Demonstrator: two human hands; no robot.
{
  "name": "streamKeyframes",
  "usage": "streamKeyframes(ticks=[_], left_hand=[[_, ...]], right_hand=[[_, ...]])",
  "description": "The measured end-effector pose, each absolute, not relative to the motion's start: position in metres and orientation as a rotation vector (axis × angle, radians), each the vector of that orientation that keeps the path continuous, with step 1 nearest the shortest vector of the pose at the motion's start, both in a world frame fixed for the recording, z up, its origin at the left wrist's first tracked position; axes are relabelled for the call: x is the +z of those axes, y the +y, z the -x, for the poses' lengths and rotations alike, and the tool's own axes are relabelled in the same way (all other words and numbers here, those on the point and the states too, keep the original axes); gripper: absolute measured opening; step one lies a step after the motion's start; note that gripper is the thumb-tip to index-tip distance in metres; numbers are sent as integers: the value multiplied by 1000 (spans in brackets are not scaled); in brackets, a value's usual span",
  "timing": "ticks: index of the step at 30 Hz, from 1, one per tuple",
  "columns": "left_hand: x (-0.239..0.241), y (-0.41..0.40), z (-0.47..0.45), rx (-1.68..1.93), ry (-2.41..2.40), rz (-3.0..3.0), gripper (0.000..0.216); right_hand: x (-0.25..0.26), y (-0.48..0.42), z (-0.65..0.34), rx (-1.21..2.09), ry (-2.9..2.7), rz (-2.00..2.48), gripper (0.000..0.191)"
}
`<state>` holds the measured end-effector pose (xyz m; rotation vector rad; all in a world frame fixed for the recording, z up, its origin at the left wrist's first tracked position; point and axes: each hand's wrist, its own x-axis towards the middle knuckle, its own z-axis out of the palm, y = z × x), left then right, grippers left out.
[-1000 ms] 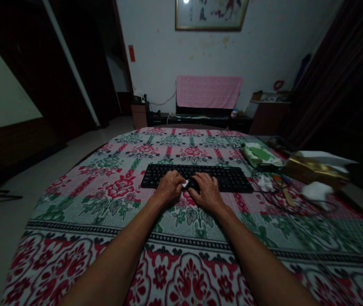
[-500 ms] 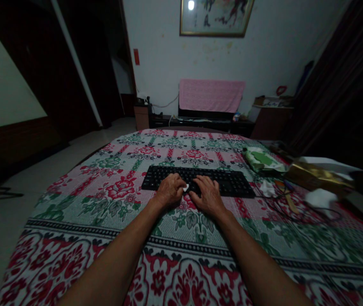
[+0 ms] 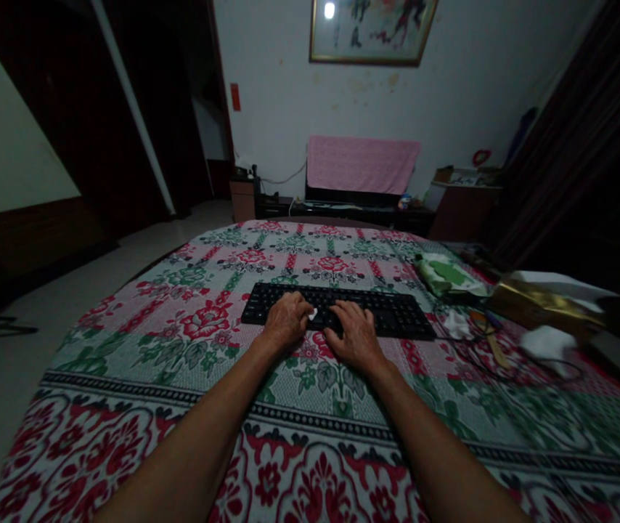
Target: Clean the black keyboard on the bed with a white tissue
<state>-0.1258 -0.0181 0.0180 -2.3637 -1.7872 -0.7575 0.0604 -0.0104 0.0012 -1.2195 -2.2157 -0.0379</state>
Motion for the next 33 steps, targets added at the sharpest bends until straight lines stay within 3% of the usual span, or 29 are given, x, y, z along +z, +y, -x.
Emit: streamKeyframes(ticks=[10, 13, 22, 33], left_hand=[[18, -13, 119, -1472, -1808, 2348, 32], [19, -14, 114, -1546, -1837, 2349, 30], [28, -5, 96, -1392, -1791, 2448, 18], [24, 4, 106, -1047, -1614, 2603, 22]], right_hand=[[8, -14, -44, 48, -2180, 1014, 43], [9, -14, -43, 56, -2150, 991, 36], [8, -7, -50, 7, -2038, 999, 12], [9, -5, -55, -28, -2084, 1094, 15]])
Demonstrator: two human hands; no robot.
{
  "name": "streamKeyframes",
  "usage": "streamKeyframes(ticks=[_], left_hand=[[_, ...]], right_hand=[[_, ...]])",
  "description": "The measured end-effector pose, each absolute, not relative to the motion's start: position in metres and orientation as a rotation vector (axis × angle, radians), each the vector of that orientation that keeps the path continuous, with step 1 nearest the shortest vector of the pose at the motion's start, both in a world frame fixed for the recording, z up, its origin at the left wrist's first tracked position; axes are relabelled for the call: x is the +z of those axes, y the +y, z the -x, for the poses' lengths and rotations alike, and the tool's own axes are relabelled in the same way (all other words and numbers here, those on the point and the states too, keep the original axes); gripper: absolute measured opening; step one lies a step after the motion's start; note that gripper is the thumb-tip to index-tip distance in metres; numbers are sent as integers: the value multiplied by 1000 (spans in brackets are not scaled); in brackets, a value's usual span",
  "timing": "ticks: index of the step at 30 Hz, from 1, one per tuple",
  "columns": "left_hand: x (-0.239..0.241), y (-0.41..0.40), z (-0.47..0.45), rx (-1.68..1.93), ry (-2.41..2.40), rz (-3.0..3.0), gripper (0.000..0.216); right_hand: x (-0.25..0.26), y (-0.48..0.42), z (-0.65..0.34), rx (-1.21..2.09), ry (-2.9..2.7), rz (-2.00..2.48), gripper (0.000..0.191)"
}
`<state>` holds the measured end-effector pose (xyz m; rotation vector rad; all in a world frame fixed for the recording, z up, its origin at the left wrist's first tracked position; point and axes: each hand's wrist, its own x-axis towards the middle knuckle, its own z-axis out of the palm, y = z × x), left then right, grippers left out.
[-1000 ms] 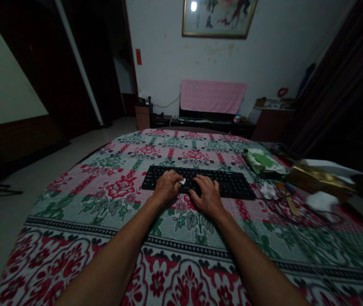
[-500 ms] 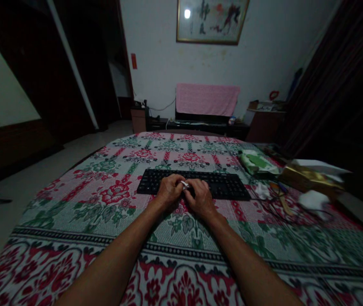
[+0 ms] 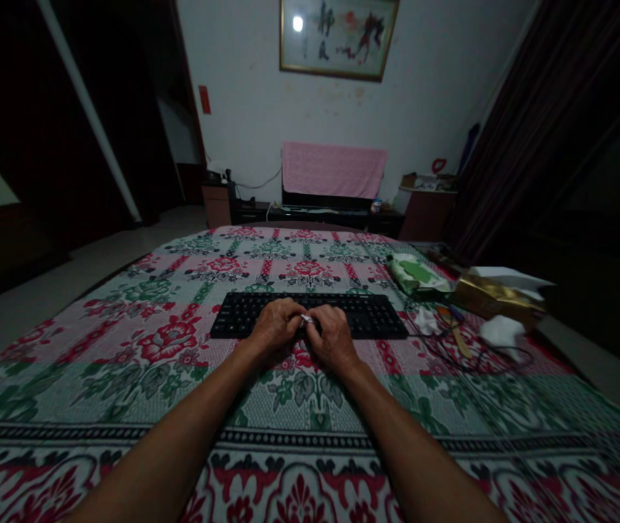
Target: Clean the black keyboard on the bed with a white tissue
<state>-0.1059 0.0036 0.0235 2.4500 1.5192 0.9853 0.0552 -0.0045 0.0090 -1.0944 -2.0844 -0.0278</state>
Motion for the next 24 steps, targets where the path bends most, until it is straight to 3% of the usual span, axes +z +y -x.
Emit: streamKeyframes(ticks=[10, 19, 24], left_hand=[[21, 11, 108, 1044, 1728, -2493, 31], [37, 39, 106, 607, 2063, -2421, 35], [28, 41, 107, 563, 2092, -2436, 32]], right_hand=[[22, -2, -53, -26, -2158, 1206, 16], [21, 17, -47, -5, -2167, 1342, 13], [21, 15, -51, -40, -2159, 1356, 10]])
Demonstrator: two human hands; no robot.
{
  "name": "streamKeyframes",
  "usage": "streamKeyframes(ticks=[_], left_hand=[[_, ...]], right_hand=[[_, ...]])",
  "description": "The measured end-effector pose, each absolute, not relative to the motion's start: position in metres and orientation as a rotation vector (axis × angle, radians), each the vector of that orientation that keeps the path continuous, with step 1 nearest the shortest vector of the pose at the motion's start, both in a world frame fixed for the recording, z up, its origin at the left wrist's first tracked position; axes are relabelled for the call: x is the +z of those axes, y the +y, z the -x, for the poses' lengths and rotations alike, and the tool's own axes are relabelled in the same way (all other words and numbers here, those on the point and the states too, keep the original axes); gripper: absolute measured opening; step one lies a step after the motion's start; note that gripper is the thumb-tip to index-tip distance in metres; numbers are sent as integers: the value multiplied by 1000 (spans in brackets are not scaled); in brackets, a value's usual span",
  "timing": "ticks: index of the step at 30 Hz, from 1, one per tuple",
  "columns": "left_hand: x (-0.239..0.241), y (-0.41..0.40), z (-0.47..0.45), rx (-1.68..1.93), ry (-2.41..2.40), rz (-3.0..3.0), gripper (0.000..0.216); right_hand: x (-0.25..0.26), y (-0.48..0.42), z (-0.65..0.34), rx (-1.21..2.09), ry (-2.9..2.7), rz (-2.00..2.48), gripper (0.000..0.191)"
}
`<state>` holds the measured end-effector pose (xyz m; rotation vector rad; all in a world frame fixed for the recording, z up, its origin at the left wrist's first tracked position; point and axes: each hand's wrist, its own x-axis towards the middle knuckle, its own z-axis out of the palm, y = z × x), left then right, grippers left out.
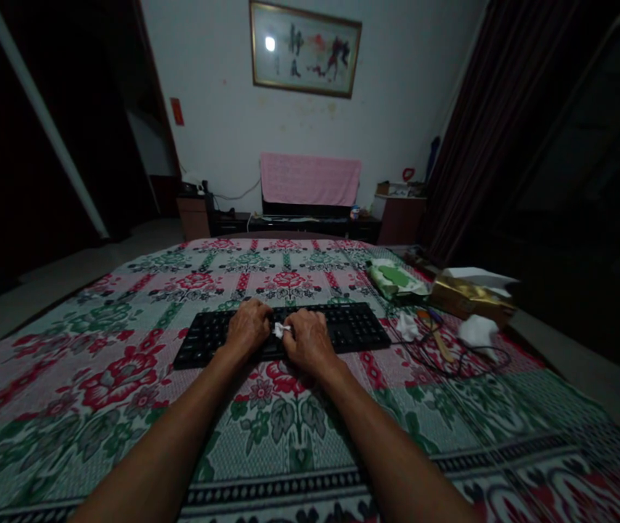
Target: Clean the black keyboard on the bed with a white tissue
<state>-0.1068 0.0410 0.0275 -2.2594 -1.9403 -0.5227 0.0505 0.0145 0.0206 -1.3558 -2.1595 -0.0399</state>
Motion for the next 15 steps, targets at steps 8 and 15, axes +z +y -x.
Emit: streamKeyframes(ticks=[8, 15], left_hand=[[20, 52, 117, -554, -1873, 2319, 31], [22, 58, 128, -621, -1795, 2383, 31]], right_hand=[[24, 13, -47, -57, -2197, 1315, 16], [22, 17, -49, -47, -2243, 1323, 18]])
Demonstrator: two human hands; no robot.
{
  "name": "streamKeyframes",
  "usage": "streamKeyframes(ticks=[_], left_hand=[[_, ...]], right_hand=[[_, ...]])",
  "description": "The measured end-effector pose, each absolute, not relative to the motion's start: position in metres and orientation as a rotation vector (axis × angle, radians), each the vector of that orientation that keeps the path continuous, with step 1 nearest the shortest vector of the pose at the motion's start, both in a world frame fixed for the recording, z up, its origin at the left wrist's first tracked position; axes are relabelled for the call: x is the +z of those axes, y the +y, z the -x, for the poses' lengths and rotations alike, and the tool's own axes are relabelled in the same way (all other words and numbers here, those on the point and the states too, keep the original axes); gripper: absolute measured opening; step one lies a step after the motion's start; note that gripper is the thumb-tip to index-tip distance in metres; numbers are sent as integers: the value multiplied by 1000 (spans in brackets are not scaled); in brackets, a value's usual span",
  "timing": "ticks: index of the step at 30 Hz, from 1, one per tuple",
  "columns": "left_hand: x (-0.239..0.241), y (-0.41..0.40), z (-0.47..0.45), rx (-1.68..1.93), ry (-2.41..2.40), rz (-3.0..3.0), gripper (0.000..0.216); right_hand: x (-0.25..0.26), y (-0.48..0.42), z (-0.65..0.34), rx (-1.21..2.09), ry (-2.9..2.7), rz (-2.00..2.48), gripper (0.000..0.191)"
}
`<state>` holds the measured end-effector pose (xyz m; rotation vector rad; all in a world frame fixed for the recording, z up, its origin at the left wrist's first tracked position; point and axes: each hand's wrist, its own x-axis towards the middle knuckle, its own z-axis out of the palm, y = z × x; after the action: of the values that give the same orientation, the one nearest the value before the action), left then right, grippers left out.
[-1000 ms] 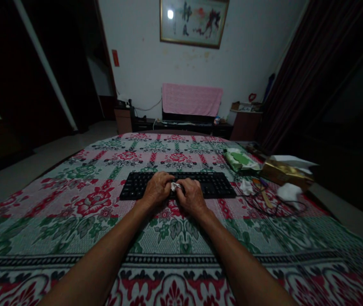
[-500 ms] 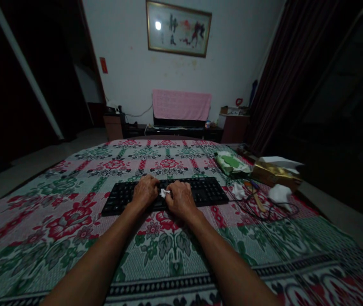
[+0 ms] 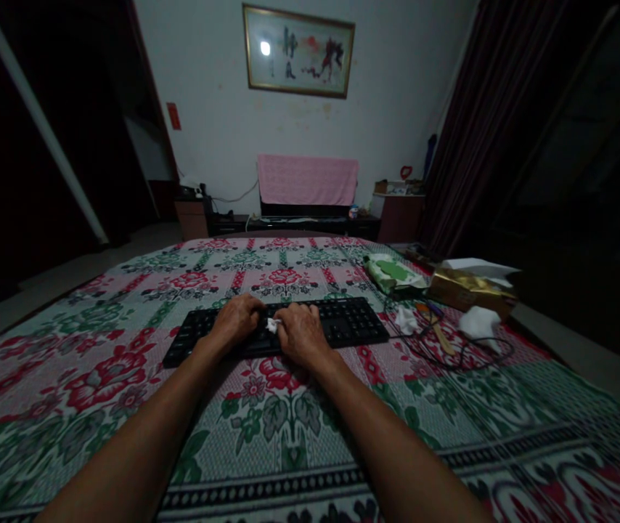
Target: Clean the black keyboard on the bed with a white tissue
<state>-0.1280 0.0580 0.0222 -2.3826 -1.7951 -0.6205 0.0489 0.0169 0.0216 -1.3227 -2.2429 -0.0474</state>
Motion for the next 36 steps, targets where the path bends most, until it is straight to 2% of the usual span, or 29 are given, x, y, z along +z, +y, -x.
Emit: streamKeyframes(ticks=[5, 16, 32, 36], left_hand=[[25, 56, 134, -603, -1827, 2307, 26], [26, 57, 137, -530, -1938, 2387, 32], [25, 57, 135, -606, -1993, 2389, 28], [24, 58, 134, -621, -1974, 2369, 27]], right_hand=[[23, 19, -53, -11, -2216, 1365, 18], [27, 40, -46, 0, -2169, 1353, 20], [31, 53, -56, -21, -2164, 1574, 24], [28, 56, -52, -48, -2146, 1493, 24]])
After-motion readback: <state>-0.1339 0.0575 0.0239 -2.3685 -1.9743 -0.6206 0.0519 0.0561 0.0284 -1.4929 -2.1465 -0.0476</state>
